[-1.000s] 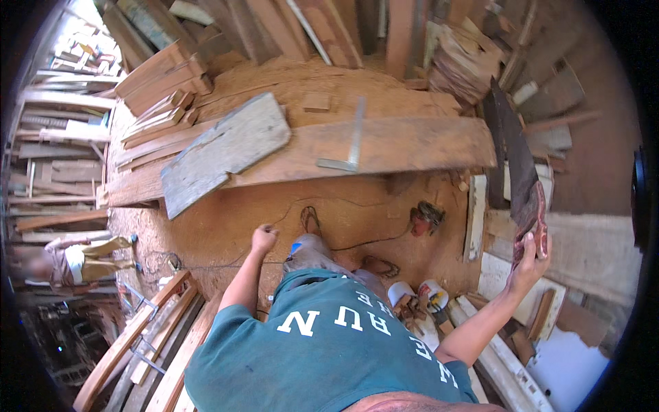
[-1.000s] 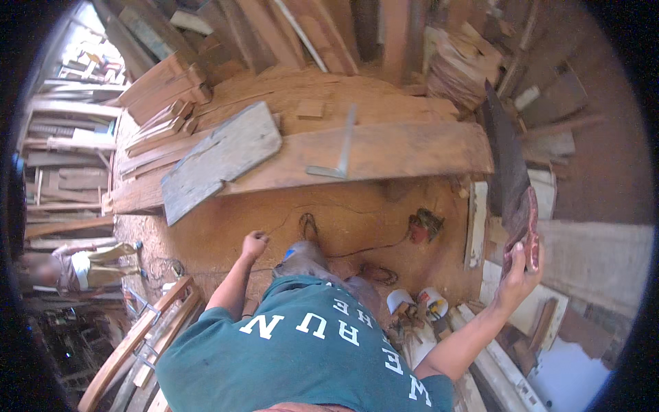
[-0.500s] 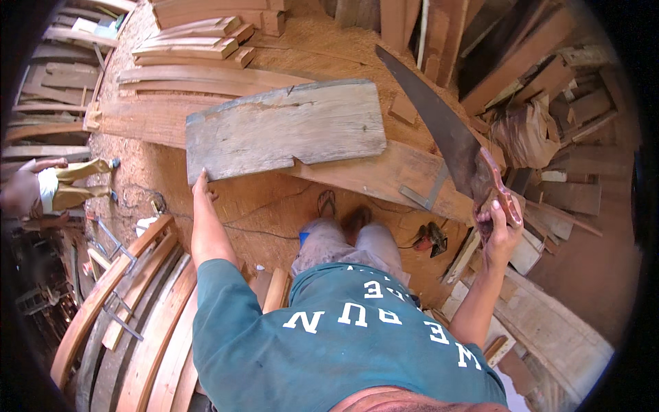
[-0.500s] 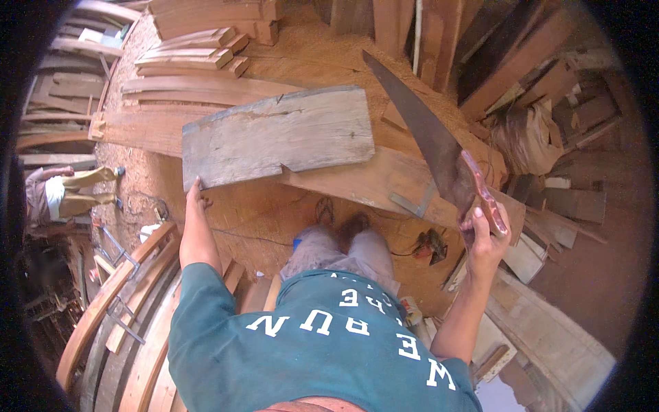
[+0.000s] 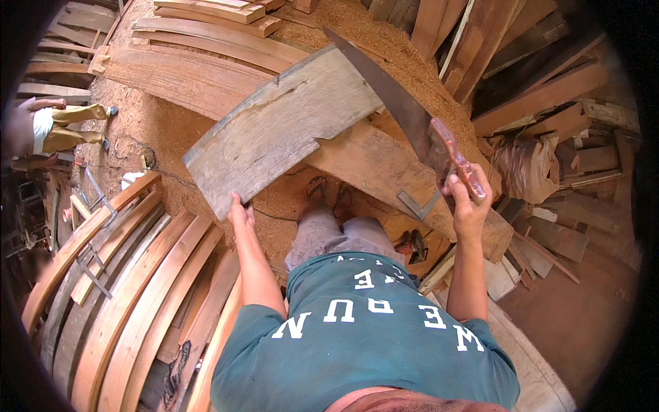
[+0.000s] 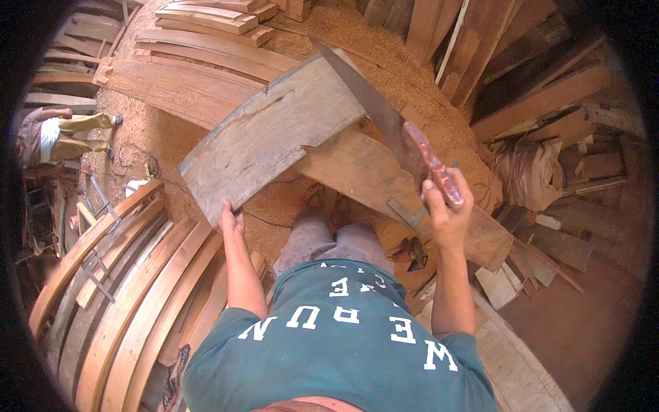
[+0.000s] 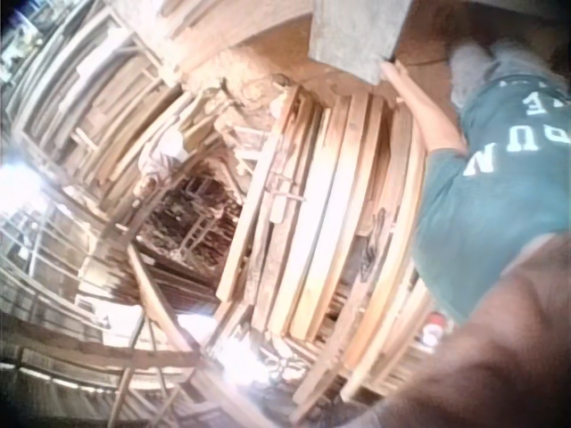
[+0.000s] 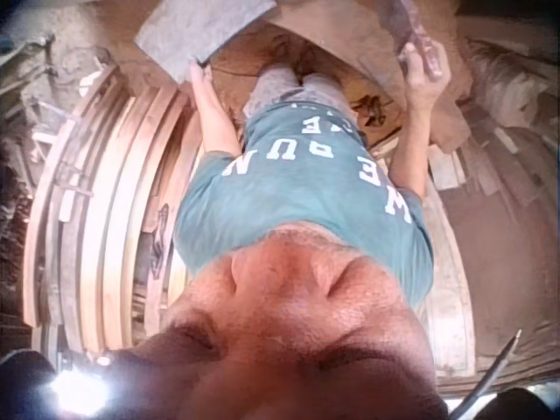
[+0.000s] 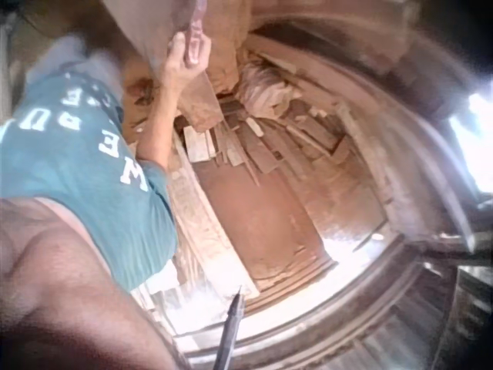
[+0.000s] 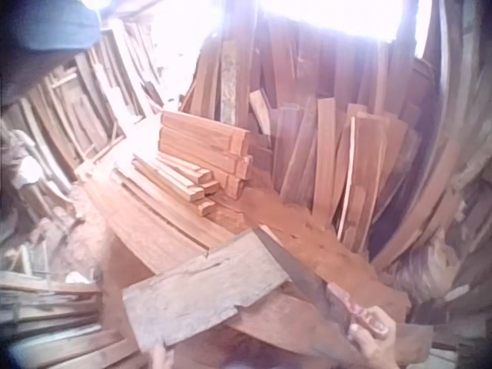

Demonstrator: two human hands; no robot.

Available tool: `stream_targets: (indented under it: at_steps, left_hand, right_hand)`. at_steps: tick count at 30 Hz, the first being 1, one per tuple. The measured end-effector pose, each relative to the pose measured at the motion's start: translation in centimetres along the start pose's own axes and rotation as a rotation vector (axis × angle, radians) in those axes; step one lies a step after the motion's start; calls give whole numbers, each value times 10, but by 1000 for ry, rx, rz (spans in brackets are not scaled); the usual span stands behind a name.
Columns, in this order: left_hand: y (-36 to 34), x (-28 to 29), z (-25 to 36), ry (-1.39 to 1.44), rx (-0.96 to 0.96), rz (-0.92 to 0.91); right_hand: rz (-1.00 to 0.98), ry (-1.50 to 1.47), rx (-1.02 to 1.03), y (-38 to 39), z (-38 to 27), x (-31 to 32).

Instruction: The person uses a circular saw to cut a long wooden plank into smaller pieces on a workbench. They then use a hand plane to smooth the surface of a dark board. Another person is present in the background, occasionally interacting with the wood.

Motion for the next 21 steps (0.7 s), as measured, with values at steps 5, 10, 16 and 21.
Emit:
stream_targets:
  at_steps: [5,10,16,21]
  left_hand:
    - [150,-13,-20,-1234,-572,-120]
    - [170,-130,-28,-1875,-1495,-283]
    - [131,-158,10,-1899,-1233,-521]
    - [159,-230,190,-1707,-763,-946]
  right_hand:
    - [-67,59,33,1,7,0]
    - [-137,89,44,-5,-2,-14]
    - [-174,156,75,-13,-6,-28]
    - [-139,88,82,-11,-31,-58]
Point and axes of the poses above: each hand's wrist, its own y-axis away from the middle knuckle, its own x-axis out of the back of the hand, z = x × y, the point moved 6 cm from there along -y, towards the middle knuckle, and after that the axes turned 1 degree about y, right-handed, at the moved point
